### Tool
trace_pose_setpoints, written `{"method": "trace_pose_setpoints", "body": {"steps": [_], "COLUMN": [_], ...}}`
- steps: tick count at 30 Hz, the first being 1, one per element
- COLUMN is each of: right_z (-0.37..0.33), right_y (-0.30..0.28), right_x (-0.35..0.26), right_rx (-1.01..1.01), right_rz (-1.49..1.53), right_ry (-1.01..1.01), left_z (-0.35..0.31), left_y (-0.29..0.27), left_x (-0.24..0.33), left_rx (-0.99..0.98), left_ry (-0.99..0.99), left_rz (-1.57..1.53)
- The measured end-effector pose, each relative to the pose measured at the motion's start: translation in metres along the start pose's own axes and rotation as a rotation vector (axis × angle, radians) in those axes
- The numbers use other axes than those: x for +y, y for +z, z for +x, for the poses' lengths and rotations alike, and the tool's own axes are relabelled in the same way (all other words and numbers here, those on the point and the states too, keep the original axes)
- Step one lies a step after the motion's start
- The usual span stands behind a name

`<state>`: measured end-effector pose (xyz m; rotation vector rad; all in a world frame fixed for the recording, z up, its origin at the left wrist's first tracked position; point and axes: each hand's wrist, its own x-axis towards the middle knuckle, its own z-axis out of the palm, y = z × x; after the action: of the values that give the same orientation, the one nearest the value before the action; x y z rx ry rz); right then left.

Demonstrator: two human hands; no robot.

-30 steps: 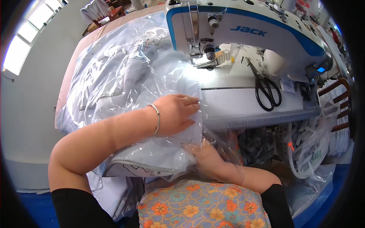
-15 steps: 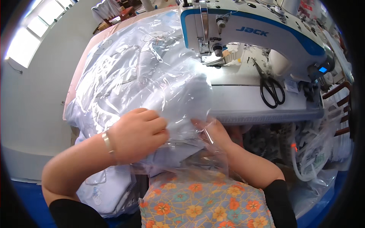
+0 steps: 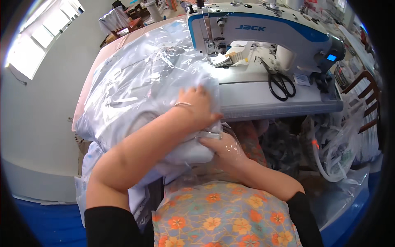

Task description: Sewing fabric components of a product and placing finished items into plastic sleeves.

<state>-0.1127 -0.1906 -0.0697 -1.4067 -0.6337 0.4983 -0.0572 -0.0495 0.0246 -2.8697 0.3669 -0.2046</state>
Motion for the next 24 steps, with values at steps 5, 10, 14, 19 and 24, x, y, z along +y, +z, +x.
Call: {"method": "trace_pose_setpoints", "body": {"steps": [5,10,14,19,24], "right_z": [-0.010,0.000,0.000,0.002,0.015], "right_y": [0.000,0.011,0.018,0.025,0.018], "right_x": [-0.012,0.005,0.008,0.014,0.012], "right_rx": [0.059,-0.093,-0.201,-0.109,-0.075], "right_rz": [0.434,0.536,0.299,0.765,0.613], "right_ry": [0.625,0.540,0.339,0.507,0.572], "left_z": [-0.026,-0.010,0.003,0.002,0.010], "left_y": [0.049,0.044,0.040,0.042,0.046], "left_x": [-0.014,-0.029,-0.034,-0.033,-0.040], "left_rx": [-0.031,0.014,-0.241,-0.107,-0.045], "left_ry": [0.056,0.362,0.453,0.440,0.426], "left_rz": [-0.287,-0.044,-0.160,-0.285,-0.281]}}
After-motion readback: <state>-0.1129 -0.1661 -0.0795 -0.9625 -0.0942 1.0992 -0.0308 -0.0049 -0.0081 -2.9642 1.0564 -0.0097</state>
